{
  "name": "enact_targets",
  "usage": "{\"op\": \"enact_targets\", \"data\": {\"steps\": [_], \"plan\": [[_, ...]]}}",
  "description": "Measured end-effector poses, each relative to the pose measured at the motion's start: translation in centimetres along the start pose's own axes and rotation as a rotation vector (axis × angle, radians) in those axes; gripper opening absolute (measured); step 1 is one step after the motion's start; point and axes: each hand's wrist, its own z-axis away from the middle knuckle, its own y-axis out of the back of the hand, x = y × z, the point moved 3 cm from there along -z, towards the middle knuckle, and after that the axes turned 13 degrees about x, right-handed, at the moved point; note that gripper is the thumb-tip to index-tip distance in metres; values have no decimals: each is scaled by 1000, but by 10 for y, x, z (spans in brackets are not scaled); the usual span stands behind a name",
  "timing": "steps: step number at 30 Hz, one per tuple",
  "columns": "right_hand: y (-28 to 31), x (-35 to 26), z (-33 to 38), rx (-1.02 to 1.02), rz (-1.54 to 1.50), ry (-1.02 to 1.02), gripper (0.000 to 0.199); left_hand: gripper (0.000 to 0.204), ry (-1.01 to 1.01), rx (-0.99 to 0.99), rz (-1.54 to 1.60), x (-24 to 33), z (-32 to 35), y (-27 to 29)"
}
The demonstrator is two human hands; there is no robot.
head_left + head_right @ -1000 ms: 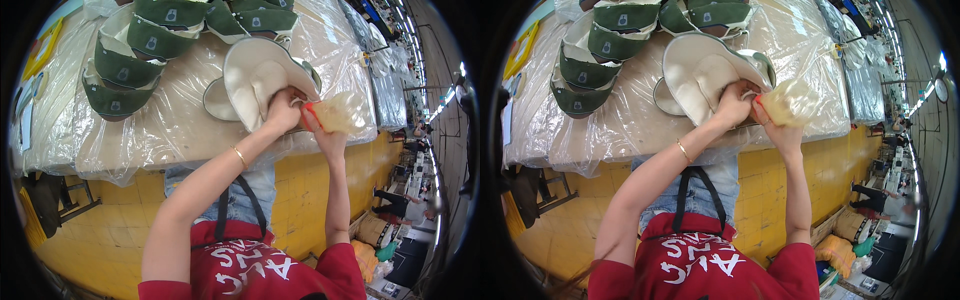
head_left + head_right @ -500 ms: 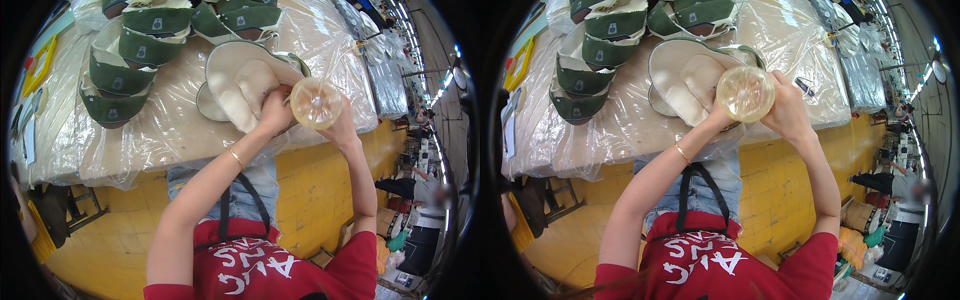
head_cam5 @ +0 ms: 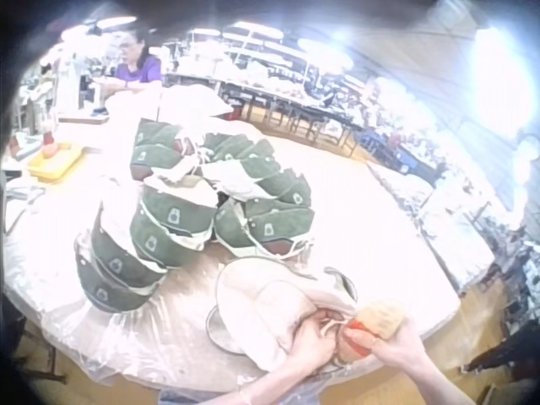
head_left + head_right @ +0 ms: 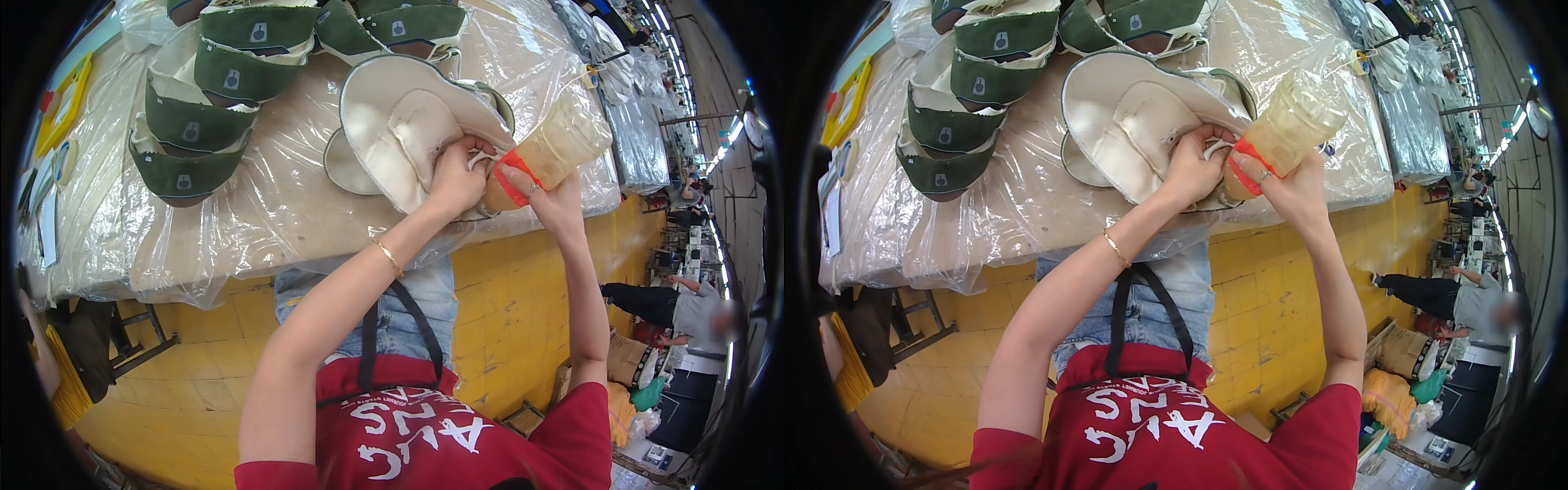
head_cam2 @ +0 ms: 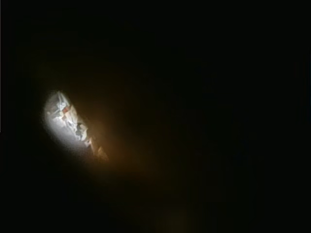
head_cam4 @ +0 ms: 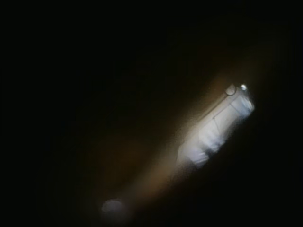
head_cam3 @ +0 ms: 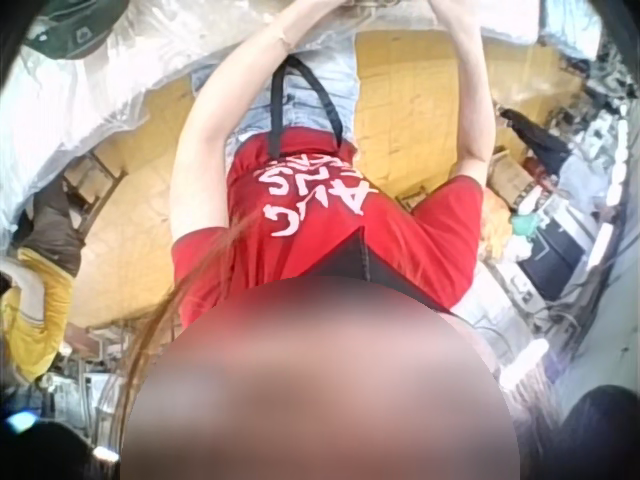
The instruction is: The person applies glue from a small bottle to the inner rim of a green and white hat, then presses the inner lining to secure it. They repeat this process on multiple hats, handling each one individually and placing finished units aside.
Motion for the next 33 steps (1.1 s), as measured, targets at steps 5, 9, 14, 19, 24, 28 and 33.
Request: {"op": "enact_targets", "data": {"steps": [5,9,14,19,24,28,33], "plan": [[0,-11,3,65,208,415,33,15,12,19,-12,-7,-2,1],[-5,-7,10,-30,132,413,38,16,97,-13,135,-19,-3,-5],[-15,6,22,126,146,325,31,16,172,-2,215,-25,-6,-13],[-13,14,20,94,86,104,31,16,129,26,228,-15,-4,-7],[-6,7,4,7,-110,-57,30,16,108,34,242,-9,-1,-4],[-4,-11,-4,-57,-56,-42,30,16,49,32,258,-10,4,-2],[1,-40,-14,-91,193,218,32,19,-73,31,117,-13,12,-4]]}}
